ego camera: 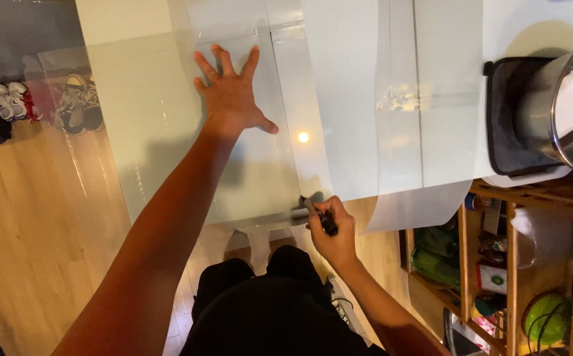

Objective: Marking and measuring plastic film sheets on a table with a marker.

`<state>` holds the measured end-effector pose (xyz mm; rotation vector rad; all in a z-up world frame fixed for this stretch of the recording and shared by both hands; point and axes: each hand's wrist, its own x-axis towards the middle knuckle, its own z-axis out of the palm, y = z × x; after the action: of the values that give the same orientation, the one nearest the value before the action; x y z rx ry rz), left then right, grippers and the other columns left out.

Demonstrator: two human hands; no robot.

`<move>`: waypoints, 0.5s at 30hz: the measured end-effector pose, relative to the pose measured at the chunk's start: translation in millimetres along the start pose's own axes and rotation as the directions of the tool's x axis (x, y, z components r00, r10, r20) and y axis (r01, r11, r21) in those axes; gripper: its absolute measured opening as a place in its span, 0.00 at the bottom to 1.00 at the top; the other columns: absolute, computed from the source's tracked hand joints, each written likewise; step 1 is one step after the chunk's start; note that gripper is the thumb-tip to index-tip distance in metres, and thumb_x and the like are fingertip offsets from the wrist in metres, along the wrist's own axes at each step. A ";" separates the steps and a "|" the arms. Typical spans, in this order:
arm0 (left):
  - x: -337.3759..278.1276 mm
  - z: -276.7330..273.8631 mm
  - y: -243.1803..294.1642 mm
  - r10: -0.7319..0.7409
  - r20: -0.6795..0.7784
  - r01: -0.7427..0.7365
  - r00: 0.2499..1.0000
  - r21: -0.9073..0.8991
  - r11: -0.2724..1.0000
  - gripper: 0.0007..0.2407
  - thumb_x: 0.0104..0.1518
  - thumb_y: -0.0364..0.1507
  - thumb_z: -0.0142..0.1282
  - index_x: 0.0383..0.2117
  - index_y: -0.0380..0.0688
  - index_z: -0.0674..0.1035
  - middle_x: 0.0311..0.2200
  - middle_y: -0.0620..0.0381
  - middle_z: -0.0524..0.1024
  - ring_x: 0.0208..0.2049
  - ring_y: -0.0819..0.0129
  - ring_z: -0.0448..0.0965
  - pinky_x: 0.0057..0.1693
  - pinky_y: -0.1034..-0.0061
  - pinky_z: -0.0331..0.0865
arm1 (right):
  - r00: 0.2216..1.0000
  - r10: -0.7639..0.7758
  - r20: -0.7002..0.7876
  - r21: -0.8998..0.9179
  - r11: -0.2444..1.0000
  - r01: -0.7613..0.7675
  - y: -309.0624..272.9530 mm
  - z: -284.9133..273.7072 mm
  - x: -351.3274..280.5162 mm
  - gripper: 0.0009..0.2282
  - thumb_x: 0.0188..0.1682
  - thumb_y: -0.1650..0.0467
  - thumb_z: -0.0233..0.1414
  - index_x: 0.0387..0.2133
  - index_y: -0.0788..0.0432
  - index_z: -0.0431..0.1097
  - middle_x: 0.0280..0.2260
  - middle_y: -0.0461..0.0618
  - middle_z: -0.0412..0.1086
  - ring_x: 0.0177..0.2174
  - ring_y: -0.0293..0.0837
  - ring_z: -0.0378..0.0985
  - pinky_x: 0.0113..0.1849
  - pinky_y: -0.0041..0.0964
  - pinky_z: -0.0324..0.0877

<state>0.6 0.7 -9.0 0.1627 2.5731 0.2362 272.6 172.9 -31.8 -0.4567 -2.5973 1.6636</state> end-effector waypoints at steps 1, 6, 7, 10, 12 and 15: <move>-0.6 0.2 0.0 -0.002 0.002 0.002 1.000 0.000 1.000 0.66 0.21 0.49 0.80 0.73 0.71 0.42 0.71 0.30 0.30 0.68 0.17 0.26 0.65 0.27 0.48 | 0.997 0.070 0.020 0.039 0.997 -0.071 -1.8 -2.6 -7.7 0.04 0.48 0.75 0.55 0.30 0.65 0.66 0.20 0.46 0.71 0.22 0.30 0.71 0.25 0.27 0.67; -1.6 -0.9 0.6 -0.001 0.006 0.001 1.000 0.006 1.000 0.66 0.21 0.49 0.80 0.73 0.71 0.42 0.71 0.30 0.30 0.68 0.17 0.26 0.65 0.27 0.48 | 0.973 0.225 0.046 0.073 0.971 -0.228 8.7 -12.4 -43.8 0.05 0.49 0.76 0.54 0.28 0.65 0.65 0.21 0.46 0.73 0.23 0.33 0.79 0.26 0.28 0.73; -1.2 -1.1 1.2 -0.005 0.008 0.005 1.000 0.002 1.000 0.66 0.21 0.49 0.80 0.73 0.71 0.42 0.71 0.30 0.29 0.68 0.18 0.26 0.65 0.27 0.48 | 0.975 0.219 0.039 0.110 0.969 -0.222 12.0 -14.6 -49.7 0.04 0.49 0.76 0.54 0.28 0.65 0.65 0.23 0.47 0.73 0.24 0.33 0.78 0.27 0.28 0.76; -0.4 -2.4 1.6 -0.010 0.009 0.010 1.000 -0.002 1.000 0.66 0.21 0.49 0.80 0.73 0.72 0.42 0.71 0.31 0.29 0.69 0.18 0.26 0.65 0.27 0.48 | 0.975 0.221 0.019 0.177 0.959 -0.221 19.1 -23.3 -57.8 0.04 0.50 0.76 0.53 0.29 0.65 0.66 0.25 0.49 0.74 0.25 0.34 0.77 0.28 0.29 0.78; -2.0 -1.1 0.5 -0.010 0.011 0.010 1.000 -0.003 1.000 0.66 0.21 0.49 0.80 0.73 0.72 0.42 0.71 0.31 0.29 0.69 0.18 0.26 0.65 0.27 0.47 | 0.973 0.233 0.008 0.205 0.951 -0.229 23.7 -30.1 -59.7 0.03 0.50 0.76 0.52 0.29 0.65 0.65 0.25 0.50 0.74 0.25 0.35 0.78 0.29 0.29 0.78; -1.8 -0.8 -0.6 0.004 -0.003 -0.004 1.000 -0.007 1.000 0.65 0.21 0.49 0.80 0.73 0.71 0.42 0.71 0.30 0.29 0.69 0.17 0.26 0.65 0.27 0.47 | 0.954 0.291 -0.069 0.199 0.941 -0.273 31.8 -37.1 -48.9 0.03 0.51 0.75 0.52 0.32 0.65 0.66 0.22 0.54 0.73 0.20 0.37 0.75 0.22 0.30 0.68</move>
<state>1.7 -0.3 -7.5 0.1654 2.5746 0.2471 333.2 205.5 -37.5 -0.9122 -2.3657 1.8908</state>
